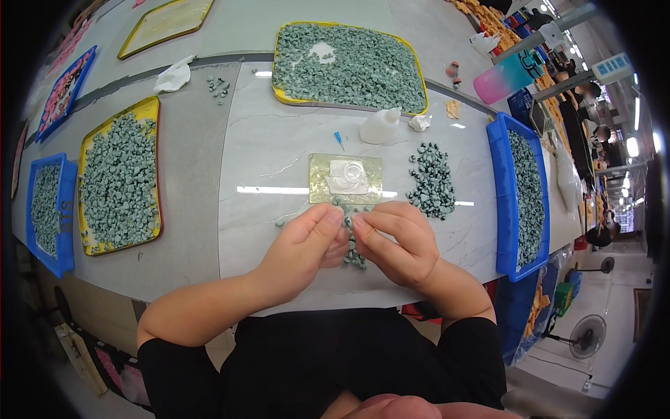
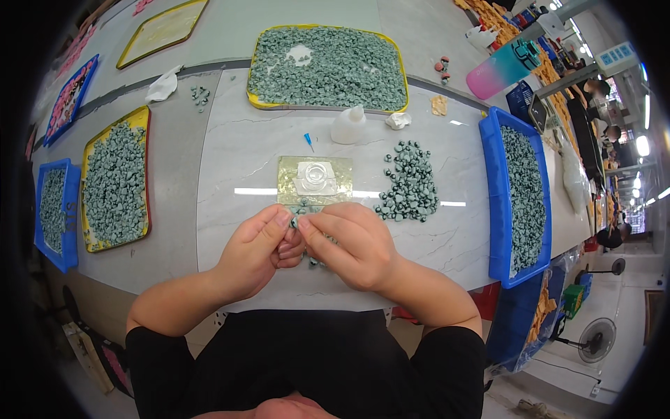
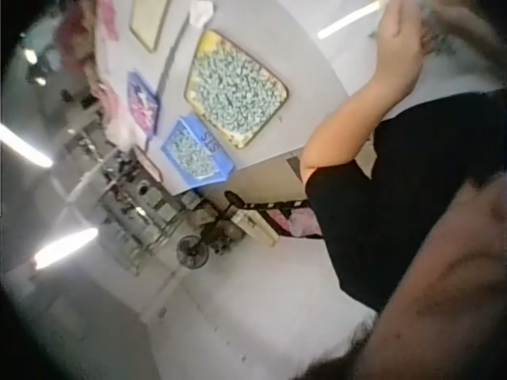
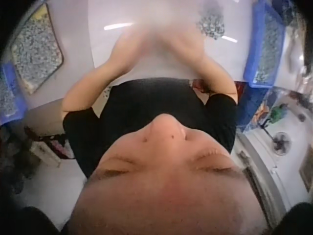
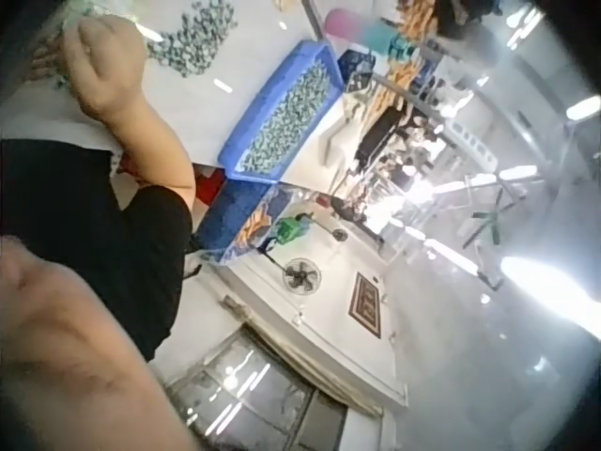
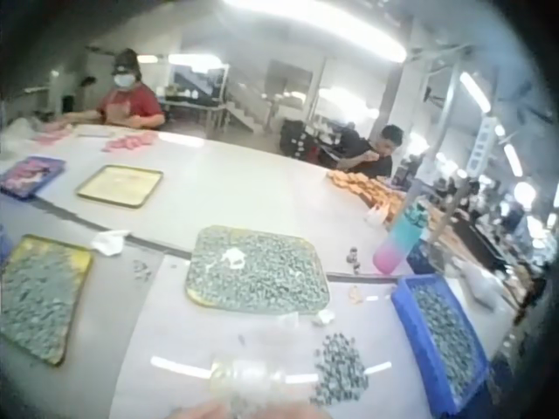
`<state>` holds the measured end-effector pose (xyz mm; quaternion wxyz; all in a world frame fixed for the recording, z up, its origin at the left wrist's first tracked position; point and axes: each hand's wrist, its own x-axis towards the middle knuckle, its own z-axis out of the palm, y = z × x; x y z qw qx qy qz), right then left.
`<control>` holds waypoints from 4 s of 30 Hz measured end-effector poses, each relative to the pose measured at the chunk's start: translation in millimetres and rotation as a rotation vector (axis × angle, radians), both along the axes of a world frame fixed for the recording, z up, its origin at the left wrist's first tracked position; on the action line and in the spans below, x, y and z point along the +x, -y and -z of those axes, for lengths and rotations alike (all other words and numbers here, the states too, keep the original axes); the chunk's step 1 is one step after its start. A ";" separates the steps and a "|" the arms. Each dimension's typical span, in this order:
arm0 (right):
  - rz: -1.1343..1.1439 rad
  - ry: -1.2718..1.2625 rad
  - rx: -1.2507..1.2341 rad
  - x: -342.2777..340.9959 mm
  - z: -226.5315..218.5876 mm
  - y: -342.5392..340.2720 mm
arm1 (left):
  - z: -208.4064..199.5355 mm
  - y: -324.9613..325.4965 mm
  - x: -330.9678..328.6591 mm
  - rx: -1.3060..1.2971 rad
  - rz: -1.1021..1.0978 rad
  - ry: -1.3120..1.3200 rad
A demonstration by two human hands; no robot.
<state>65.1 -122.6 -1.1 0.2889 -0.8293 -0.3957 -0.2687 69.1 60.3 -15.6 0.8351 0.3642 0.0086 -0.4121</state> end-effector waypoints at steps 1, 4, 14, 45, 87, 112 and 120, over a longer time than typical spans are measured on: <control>0.004 0.014 -0.006 -0.5 0.4 -1.0 | 0.7 -0.3 -0.7 -0.008 -0.005 0.001; -0.029 0.034 -0.023 -1.2 4.0 -3.7 | 0.7 -1.7 -4.1 -0.028 -0.032 0.035; -0.043 0.103 0.001 0.1 11.6 -16.9 | 3.1 -7.9 -8.0 0.084 -0.114 0.261; 0.216 -0.715 -0.217 -15.2 -10.9 34.4 | -28.8 -10.8 4.1 1.041 -0.067 1.223; 0.353 -0.363 0.001 -38.6 -75.7 161.7 | -81.5 3.4 -97.5 0.748 0.318 1.925; -0.125 -0.445 -0.281 -23.4 -33.2 54.8 | -45.6 9.1 1.0 0.753 0.165 1.775; -0.045 -0.415 -0.274 -12.5 -19.0 76.7 | -7.0 24.8 14.3 0.775 0.208 1.612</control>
